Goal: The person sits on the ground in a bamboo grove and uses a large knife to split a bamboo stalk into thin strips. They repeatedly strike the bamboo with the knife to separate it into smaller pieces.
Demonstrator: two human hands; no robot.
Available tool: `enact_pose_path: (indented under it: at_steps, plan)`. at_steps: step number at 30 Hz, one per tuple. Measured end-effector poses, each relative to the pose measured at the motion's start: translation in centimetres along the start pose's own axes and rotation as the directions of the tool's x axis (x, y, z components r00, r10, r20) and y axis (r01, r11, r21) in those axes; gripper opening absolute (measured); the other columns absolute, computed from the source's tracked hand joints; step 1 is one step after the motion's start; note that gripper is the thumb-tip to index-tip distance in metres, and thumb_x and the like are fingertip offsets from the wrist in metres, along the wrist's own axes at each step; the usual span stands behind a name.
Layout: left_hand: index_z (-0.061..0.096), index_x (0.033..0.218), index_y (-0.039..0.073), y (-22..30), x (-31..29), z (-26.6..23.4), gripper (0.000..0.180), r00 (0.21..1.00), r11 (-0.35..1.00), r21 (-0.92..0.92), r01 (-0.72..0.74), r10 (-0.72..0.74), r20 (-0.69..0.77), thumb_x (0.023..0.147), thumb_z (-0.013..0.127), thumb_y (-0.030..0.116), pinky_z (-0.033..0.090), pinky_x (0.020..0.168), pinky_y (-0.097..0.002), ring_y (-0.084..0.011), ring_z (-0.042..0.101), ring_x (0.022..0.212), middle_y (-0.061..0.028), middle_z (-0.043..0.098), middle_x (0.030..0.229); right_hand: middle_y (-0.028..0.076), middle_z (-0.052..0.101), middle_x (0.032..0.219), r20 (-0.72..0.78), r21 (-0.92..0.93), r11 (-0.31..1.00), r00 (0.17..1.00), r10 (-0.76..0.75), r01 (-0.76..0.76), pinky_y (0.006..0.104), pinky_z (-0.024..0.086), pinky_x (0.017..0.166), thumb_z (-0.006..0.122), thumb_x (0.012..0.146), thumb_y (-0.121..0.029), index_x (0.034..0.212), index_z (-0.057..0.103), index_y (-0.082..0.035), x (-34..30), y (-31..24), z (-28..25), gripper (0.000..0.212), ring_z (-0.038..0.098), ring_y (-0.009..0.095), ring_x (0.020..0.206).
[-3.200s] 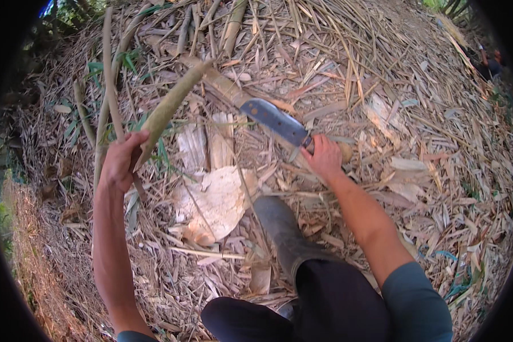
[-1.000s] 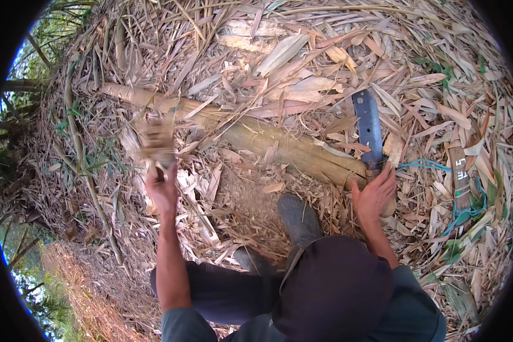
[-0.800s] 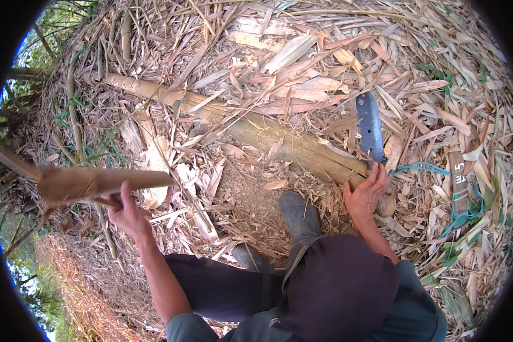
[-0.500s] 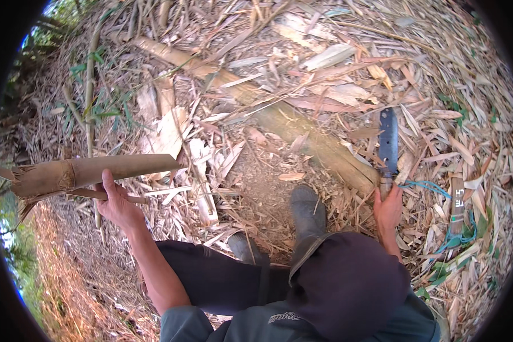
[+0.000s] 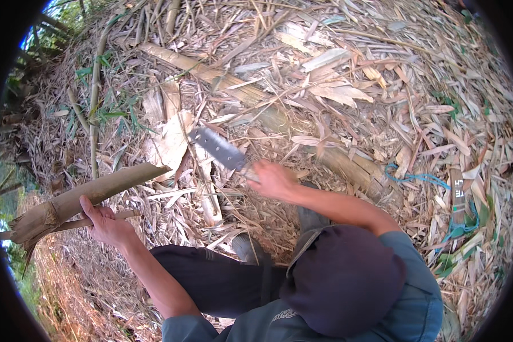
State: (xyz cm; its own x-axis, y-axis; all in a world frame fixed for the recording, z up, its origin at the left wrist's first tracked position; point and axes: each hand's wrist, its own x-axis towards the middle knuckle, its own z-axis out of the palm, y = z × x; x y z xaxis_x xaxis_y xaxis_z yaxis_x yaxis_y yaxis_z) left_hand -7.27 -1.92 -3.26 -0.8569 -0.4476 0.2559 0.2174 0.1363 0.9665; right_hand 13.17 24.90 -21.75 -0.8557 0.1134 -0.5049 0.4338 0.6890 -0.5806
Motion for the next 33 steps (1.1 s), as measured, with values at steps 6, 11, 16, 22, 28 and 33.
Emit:
enact_pose_path:
  at_steps: [6, 11, 16, 22, 28, 33]
  plan:
    - [0.069, 0.097, 0.007, 0.7, 0.8, -2.3, 0.020, 0.999, 0.998, -0.042, -0.053, 0.052, -0.016, 0.098, 0.068, 0.027, 0.020, 0.048, -0.0244, -0.0030, 0.027, 0.053, 0.0074, 0.032, 0.060, 0.018, 0.056, 0.121, -0.449, -0.107, 0.984, 0.876, -0.175, 0.142, 0.0468, 0.044, 0.101, 0.071, 0.086, -0.033, 0.126, 0.058, 0.001, 2.2, 1.7, 1.2, 0.054, 0.055, 0.034, 0.116]
    - [0.068, 0.095, 0.006, 0.8, 0.4, -1.6, 0.020, 1.000, 0.997, -0.072, -0.022, 0.022, -0.003, 0.096, 0.071, 0.025, 0.019, 0.048, -0.0241, -0.0024, 0.025, 0.051, 0.0084, 0.033, 0.058, 0.020, 0.048, 0.132, -0.536, -0.436, 0.825, 0.840, 0.083, -0.360, 0.0488, 0.039, 0.104, 0.077, 0.081, -0.035, 0.137, 0.047, -0.002, -4.1, 11.6, -2.1, 0.071, 0.048, 0.036, 0.124]
    - [0.063, 0.087, 0.010, 1.3, -0.3, -0.2, 0.022, 0.998, 0.997, -0.058, 0.045, -0.047, -0.033, 0.093, 0.074, 0.028, 0.017, 0.046, -0.0237, -0.0013, 0.026, 0.050, 0.0092, 0.034, 0.058, 0.022, 0.046, 0.133, -0.395, -0.449, 0.806, 0.895, 0.207, -0.385, 0.0521, 0.035, 0.108, 0.083, 0.071, -0.050, 0.143, 0.038, -0.001, -10.4, 15.2, -5.3, 0.098, 0.045, 0.038, 0.125]
    - [0.065, 0.105, 0.005, 1.1, 0.2, -0.3, 0.027, 0.997, 0.991, -0.111, 0.073, -0.071, 0.021, 0.093, 0.074, 0.027, 0.019, 0.046, -0.0225, -0.0005, 0.028, 0.051, 0.0075, 0.049, 0.070, 0.025, 0.050, 0.129, -0.277, -0.460, 0.795, 0.915, 0.293, -0.394, 0.0516, 0.043, 0.103, 0.087, 0.064, -0.049, 0.143, 0.034, 0.001, -9.7, 15.9, -5.9, 0.108, 0.052, 0.041, 0.121]
    - [0.067, 0.107, 0.003, 0.2, 1.5, -1.6, 0.028, 0.996, 0.984, -0.157, 0.085, -0.088, -0.014, 0.092, 0.075, 0.025, 0.021, 0.046, -0.0223, -0.0011, 0.029, 0.051, 0.0050, 0.056, 0.077, 0.031, 0.056, 0.126, -0.192, -0.448, 0.787, 0.905, 0.379, -0.425, 0.0476, 0.051, 0.095, 0.090, 0.060, -0.039, 0.133, 0.041, 0.005, -8.9, 15.5, -9.0, 0.099, 0.060, 0.043, 0.114]
    - [0.067, 0.109, 0.002, 0.1, 2.7, -3.2, 0.030, 0.988, 0.970, -0.193, 0.145, -0.151, -0.018, 0.091, 0.076, 0.025, 0.021, 0.047, -0.0224, -0.0013, 0.029, 0.052, 0.0050, 0.055, 0.077, 0.033, 0.062, 0.115, -0.180, -0.512, 0.794, 0.945, 0.274, -0.328, 0.0454, 0.053, 0.093, 0.091, 0.057, -0.041, 0.128, 0.046, 0.010, -9.5, 14.9, -12.2, 0.098, 0.064, 0.045, 0.104]
